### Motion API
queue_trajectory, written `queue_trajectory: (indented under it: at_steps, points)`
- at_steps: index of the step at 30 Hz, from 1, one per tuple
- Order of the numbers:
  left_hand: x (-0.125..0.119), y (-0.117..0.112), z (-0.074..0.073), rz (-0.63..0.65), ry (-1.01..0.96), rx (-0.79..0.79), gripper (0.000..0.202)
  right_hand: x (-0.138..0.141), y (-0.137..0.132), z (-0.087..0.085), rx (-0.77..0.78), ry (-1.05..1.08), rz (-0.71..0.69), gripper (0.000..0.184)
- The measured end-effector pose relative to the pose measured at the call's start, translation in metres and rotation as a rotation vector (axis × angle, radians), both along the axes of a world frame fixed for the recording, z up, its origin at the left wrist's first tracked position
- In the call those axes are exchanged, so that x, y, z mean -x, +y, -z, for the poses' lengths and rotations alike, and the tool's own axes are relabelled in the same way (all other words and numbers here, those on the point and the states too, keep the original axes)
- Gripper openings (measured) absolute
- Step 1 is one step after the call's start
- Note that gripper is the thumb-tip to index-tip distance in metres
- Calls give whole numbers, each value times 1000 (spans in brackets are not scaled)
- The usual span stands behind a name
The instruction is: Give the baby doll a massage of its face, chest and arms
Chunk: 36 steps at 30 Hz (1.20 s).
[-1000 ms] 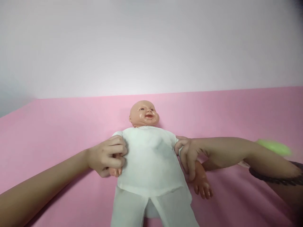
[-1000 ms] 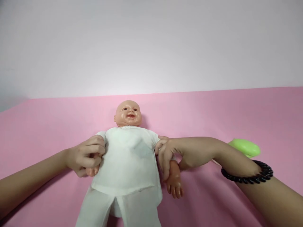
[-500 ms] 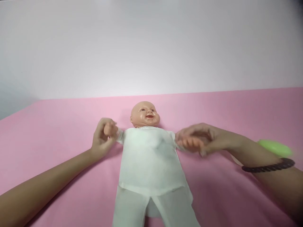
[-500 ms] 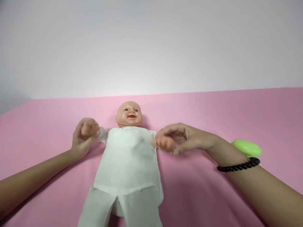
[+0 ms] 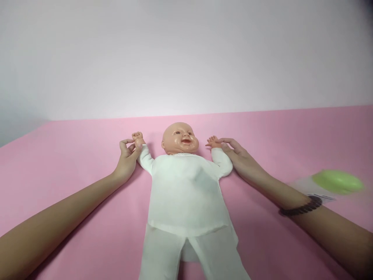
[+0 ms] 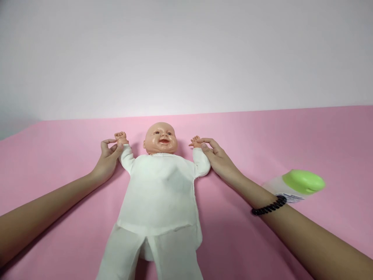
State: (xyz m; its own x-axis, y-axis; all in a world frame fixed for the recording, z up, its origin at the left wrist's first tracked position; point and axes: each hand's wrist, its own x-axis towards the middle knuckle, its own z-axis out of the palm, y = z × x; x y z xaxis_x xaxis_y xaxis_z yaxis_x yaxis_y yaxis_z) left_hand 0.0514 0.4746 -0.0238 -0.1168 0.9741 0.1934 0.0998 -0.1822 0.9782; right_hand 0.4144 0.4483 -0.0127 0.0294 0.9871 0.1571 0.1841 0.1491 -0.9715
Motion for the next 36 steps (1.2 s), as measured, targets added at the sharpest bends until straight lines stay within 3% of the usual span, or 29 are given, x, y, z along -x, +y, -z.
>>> queue_trajectory:
  at_steps: [7, 13, 16, 20, 24, 31, 34, 36]
  points:
    - [4, 7, 4, 61, 37, 29, 44, 0, 1, -1, -46, -201, -28, 57]
    - [-5, -2, -13, 141, 260, 4, 49, 2, 5, 2, 9, -133, -91, 55]
    - [-5, -3, -14, 150, 285, -3, 47, 3, 4, 1, 30, -76, -120, 59]
    - [0, -1, -6, 115, 137, 3, 42, 1, 1, -2, 33, 12, -97, 52]
    - [6, 3, -3, 95, -159, -1, 57, -1, 2, -5, 34, 218, -17, 47]
    - [20, 8, -16, 606, -352, 104, 40, -8, -3, -9, 104, 368, -224, 37]
    - [26, 9, -15, 867, -228, 62, 37, -22, -3, -1, 146, 442, -384, 43]
    - [27, 8, -16, 1043, -27, 14, 39, -33, 0, 4, 153, 408, -609, 41]
